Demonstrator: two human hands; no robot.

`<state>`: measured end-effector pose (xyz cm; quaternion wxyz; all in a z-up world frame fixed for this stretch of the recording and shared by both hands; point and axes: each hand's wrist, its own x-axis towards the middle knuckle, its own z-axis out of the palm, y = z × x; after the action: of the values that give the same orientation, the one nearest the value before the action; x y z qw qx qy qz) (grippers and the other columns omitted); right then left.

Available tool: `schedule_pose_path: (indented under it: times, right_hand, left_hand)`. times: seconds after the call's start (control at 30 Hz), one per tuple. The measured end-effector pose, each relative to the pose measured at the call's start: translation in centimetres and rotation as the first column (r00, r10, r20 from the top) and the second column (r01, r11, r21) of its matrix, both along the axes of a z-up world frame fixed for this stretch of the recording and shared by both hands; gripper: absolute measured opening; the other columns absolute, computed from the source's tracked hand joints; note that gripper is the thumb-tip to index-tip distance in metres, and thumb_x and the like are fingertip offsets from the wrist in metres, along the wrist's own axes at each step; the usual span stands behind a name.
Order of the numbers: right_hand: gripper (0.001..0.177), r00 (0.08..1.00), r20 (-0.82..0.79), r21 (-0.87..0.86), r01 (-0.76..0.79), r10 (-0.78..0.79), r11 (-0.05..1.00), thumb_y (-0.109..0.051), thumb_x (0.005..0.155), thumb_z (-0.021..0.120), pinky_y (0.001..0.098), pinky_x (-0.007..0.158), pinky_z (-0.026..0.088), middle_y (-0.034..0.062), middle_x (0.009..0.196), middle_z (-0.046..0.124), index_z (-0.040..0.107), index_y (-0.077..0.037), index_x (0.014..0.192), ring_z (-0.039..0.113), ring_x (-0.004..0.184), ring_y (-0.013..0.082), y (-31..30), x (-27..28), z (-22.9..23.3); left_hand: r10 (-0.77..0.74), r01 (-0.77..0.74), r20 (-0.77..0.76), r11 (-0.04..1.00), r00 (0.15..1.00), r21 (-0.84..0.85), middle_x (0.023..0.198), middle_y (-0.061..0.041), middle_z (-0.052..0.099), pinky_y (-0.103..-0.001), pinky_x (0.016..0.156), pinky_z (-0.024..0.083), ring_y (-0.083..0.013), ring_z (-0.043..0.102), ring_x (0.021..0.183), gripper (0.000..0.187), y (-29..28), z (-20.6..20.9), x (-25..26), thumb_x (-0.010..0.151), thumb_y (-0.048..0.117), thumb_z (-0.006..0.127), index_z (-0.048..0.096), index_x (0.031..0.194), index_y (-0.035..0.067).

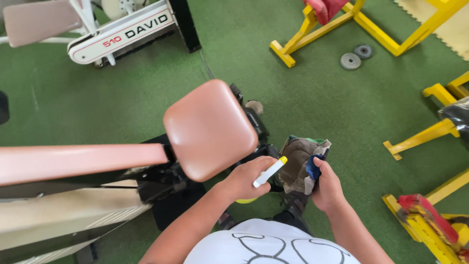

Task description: Cleaning and wiping down various pieces of gym equipment using a spray bottle and a cloth.

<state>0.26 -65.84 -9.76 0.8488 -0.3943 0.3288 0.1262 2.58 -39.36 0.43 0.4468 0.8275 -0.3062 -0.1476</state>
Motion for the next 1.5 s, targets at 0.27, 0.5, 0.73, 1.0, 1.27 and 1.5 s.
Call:
schedule_pose_path:
  times: [0.27, 0.5, 0.73, 1.0, 1.27, 1.5]
  right_hand:
    - [0.045, 0.993, 0.042, 0.149, 0.104, -0.111, 0.983, -0.032, 0.096, 0.045, 0.0524, 0.105, 0.049, 0.0127, 0.123, 0.069, 0.059, -0.005, 0.128, 0.065, 0.113, 0.0322, -10.2, 3.1, 3.3]
    - [0.059, 0.995, 0.076, 0.207, 0.049, -0.066, 0.977, -0.036, 0.093, 0.037, 0.0567, 0.110, 0.044, 0.0146, 0.139, 0.062, 0.052, -0.005, 0.141, 0.059, 0.126, 0.0350, -17.3, 4.7, 6.6]
    - [0.059, 0.977, 0.130, 0.266, 0.131, -0.170, 0.955, -0.035, 0.095, 0.038, 0.0551, 0.114, 0.042, 0.0149, 0.141, 0.061, 0.052, -0.004, 0.143, 0.059, 0.129, 0.0347, -21.0, 5.5, 5.3]
    - [0.057, 0.955, 0.123, 0.306, 0.223, -0.271, 0.926, -0.035, 0.095, 0.041, 0.0553, 0.114, 0.041, 0.0164, 0.140, 0.062, 0.054, -0.002, 0.140, 0.059, 0.129, 0.0363, -23.3, 7.4, 4.7]
    - [0.053, 0.933, 0.186, 0.276, 0.252, -0.309, 0.927, -0.039, 0.100, 0.043, 0.0529, 0.113, 0.043, 0.0137, 0.137, 0.064, 0.056, -0.005, 0.139, 0.060, 0.126, 0.0333, -23.1, 12.8, 6.1]
    - [0.049, 0.965, 0.181, 0.254, 0.139, -0.188, 0.957, -0.032, 0.098, 0.049, 0.0532, 0.110, 0.047, 0.0142, 0.133, 0.067, 0.058, -0.004, 0.137, 0.063, 0.122, 0.0330, -20.5, 17.4, 5.8]
  left_hand:
    - [-0.001, -0.007, 0.074, 0.995, 0.997, 0.100, 0.121, -0.011, 0.063, -0.043, 0.089, 0.055, -0.0350, 0.064, 0.110, 0.054, -12.4, -1.4, 3.2, 0.076, 0.016, 0.074, 0.058, 0.127, 0.011]
    - [-0.010, 0.005, 0.085, 0.998, 0.996, 0.063, 0.118, -0.011, 0.062, -0.045, 0.084, 0.055, -0.0352, 0.065, 0.105, 0.051, -20.5, -1.8, 4.5, 0.078, 0.017, 0.073, 0.056, 0.126, 0.010]
    - [-0.081, 0.071, 0.034, 0.969, 0.996, 0.238, 0.112, -0.009, 0.064, -0.046, 0.083, 0.054, -0.0343, 0.065, 0.103, 0.046, -24.6, -3.1, 6.1, 0.076, 0.018, 0.072, 0.060, 0.120, 0.013]
    - [-0.194, 0.179, 0.067, 0.967, 0.979, 0.183, 0.110, -0.009, 0.063, -0.044, 0.084, 0.055, -0.0323, 0.065, 0.103, 0.046, -27.0, -3.0, 9.9, 0.075, 0.017, 0.073, 0.060, 0.119, 0.013]
    - [-0.228, 0.209, 0.092, 0.960, 0.969, 0.184, 0.112, -0.007, 0.064, -0.043, 0.085, 0.055, -0.0315, 0.066, 0.105, 0.039, -27.2, -1.7, 14.7, 0.077, 0.017, 0.072, 0.061, 0.115, 0.013]
    - [-0.177, 0.151, 0.168, 0.976, 0.970, 0.158, 0.114, -0.008, 0.061, -0.045, 0.083, 0.056, -0.0321, 0.065, 0.105, 0.047, -24.2, -0.4, 18.8, 0.076, 0.016, 0.073, 0.059, 0.121, 0.014]
